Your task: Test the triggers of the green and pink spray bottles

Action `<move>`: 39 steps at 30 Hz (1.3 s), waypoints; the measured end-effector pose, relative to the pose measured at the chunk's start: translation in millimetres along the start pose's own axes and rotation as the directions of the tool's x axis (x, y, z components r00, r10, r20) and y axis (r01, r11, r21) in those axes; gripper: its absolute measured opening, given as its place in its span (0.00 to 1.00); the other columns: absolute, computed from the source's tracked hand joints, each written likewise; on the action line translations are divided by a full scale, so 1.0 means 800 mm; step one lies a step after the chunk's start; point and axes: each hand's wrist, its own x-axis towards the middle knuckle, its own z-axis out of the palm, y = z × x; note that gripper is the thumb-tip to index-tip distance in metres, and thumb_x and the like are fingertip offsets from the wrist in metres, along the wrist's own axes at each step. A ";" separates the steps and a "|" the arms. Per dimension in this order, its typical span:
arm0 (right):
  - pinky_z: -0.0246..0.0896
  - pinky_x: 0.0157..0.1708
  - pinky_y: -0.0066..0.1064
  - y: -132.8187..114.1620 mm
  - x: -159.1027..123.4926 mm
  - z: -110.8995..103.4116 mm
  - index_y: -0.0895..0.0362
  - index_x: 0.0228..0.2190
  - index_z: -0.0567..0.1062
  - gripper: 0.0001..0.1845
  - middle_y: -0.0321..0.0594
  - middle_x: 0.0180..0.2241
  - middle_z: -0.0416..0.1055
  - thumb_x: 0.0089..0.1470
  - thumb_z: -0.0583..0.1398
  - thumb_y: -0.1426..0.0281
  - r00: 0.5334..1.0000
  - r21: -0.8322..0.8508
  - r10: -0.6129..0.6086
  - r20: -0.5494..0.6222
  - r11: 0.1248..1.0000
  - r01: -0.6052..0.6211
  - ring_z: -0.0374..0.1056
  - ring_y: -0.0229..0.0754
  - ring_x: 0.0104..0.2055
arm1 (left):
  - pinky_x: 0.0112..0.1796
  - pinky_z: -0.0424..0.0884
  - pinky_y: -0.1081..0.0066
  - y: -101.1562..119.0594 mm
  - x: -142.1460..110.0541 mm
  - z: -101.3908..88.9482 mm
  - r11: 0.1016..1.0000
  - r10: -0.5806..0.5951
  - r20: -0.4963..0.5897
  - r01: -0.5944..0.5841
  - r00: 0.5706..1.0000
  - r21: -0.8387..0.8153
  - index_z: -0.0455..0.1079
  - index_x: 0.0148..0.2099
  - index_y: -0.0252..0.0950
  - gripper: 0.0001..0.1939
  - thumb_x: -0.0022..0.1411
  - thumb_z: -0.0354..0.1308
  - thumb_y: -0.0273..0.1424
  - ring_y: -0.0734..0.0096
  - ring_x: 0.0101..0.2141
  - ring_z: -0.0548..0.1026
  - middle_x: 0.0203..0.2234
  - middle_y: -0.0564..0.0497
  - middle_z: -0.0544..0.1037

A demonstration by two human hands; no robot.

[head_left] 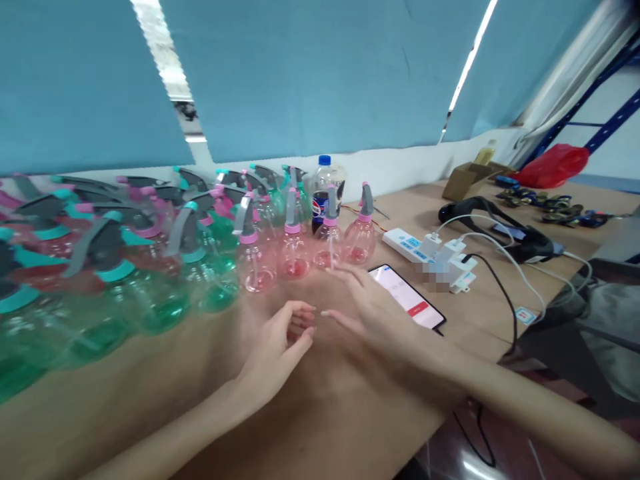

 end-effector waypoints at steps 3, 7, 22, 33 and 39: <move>0.61 0.56 0.47 -0.048 0.014 0.023 0.61 0.55 0.61 0.25 0.54 0.55 0.64 0.57 0.59 0.72 0.985 0.099 -0.105 0.140 0.991 0.092 0.59 0.52 0.59 | 0.33 0.71 0.68 -0.005 -0.033 -0.021 1.000 -0.017 -0.036 0.017 0.999 -0.005 0.64 0.46 0.40 0.08 0.64 0.51 0.31 0.69 0.35 0.75 0.41 0.50 0.73; 0.62 0.55 0.43 -0.104 0.037 0.062 0.63 0.52 0.65 0.22 0.54 0.53 0.66 0.55 0.59 0.76 0.930 0.211 -0.269 0.250 0.953 0.219 0.62 0.49 0.57 | 0.33 0.70 0.69 -0.018 -0.087 -0.064 0.999 -0.017 -0.114 0.022 0.993 0.042 0.66 0.40 0.39 0.04 0.63 0.51 0.30 0.68 0.33 0.75 0.36 0.52 0.74; 0.63 0.53 0.44 -0.330 0.112 0.216 0.53 0.53 0.65 0.22 0.45 0.53 0.67 0.57 0.60 0.69 0.777 0.635 -0.583 0.239 0.699 0.329 0.65 0.46 0.55 | 0.29 0.69 0.69 -0.104 -0.317 -0.254 0.979 -0.181 -0.725 0.190 0.664 -0.071 0.70 0.34 0.38 0.09 0.54 0.59 0.38 0.65 0.29 0.74 0.26 0.52 0.75; 0.68 0.47 0.44 -0.407 0.151 0.278 0.55 0.52 0.67 0.21 0.47 0.52 0.69 0.56 0.61 0.70 0.785 0.757 -0.575 0.230 0.612 0.227 0.70 0.43 0.48 | 0.49 0.67 0.55 -0.160 -0.340 -0.381 0.938 -0.074 -0.988 0.345 0.138 -0.022 0.62 0.45 0.35 0.24 0.48 0.64 0.37 0.52 0.48 0.71 0.44 0.41 0.70; 0.69 0.46 0.40 -0.409 0.142 0.282 0.56 0.51 0.68 0.19 0.45 0.49 0.71 0.57 0.58 0.74 0.746 0.774 -0.646 0.162 0.552 0.310 0.70 0.41 0.47 | 0.56 0.59 0.54 -0.174 -0.301 -0.396 0.909 0.045 -0.988 0.404 0.145 0.100 0.61 0.50 0.35 0.29 0.49 0.67 0.37 0.49 0.56 0.63 0.49 0.41 0.67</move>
